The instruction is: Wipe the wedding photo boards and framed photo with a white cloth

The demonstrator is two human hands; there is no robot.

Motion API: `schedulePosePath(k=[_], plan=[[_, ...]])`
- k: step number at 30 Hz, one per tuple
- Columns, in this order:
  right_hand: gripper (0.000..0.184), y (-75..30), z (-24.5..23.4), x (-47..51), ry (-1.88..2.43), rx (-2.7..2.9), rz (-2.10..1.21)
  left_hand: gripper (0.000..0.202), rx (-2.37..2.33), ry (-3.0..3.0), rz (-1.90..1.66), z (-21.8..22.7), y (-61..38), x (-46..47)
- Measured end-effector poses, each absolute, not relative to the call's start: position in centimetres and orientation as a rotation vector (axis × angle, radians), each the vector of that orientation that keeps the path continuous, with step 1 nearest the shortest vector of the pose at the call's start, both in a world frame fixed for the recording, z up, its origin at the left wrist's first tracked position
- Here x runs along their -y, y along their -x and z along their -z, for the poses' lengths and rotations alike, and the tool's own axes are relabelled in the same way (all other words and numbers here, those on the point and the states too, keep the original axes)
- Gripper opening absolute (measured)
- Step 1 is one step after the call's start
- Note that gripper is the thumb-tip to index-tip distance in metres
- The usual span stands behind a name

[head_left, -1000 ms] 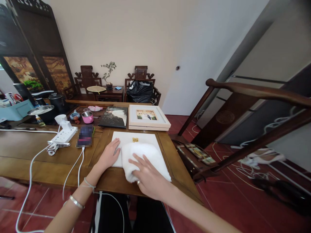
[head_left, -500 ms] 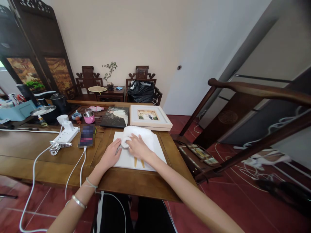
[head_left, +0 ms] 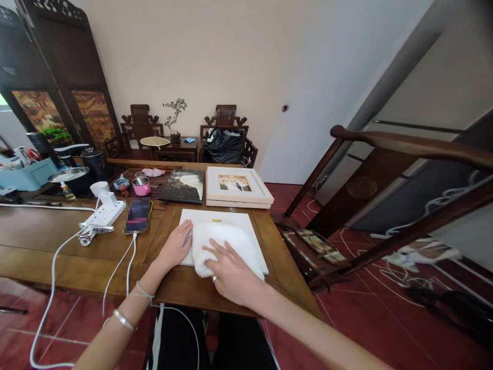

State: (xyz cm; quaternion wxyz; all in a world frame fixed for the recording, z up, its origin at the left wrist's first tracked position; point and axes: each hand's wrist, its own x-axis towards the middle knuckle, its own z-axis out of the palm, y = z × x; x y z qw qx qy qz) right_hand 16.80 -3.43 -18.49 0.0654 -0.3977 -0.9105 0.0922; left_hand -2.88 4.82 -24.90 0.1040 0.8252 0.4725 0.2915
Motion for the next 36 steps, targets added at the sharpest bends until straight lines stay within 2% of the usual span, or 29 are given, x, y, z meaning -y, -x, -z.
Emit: schedulePosePath(k=[9,17,21,24,31,36], plan=[[0.037,-14.5,19.1,-2.9,1.426,2.634,-0.090,0.042,-1.387,-2.248,-0.990,24.8,2.6,-4.8],[0.037,-15.4,18.3,1.6,0.907,2.843,-0.303,0.048,-1.368,-2.028,-1.191,23.0,2.2,-4.0],[0.036,-17.5,16.9,3.2,0.834,2.893,-0.426,0.048,-1.339,-2.132,-1.089,23.3,2.1,-3.8],[0.036,-18.4,16.4,2.7,0.936,2.897,-0.376,0.048,-1.353,-2.204,-0.977,23.8,2.1,-4.0],[0.035,-18.3,17.0,-3.4,1.288,2.674,-0.238,0.044,-1.419,-2.313,-0.858,24.6,2.2,-4.5],[0.034,-15.2,17.0,-7.6,1.236,2.635,-0.285,0.040,-1.359,-2.397,-0.851,23.9,2.2,-4.3]])
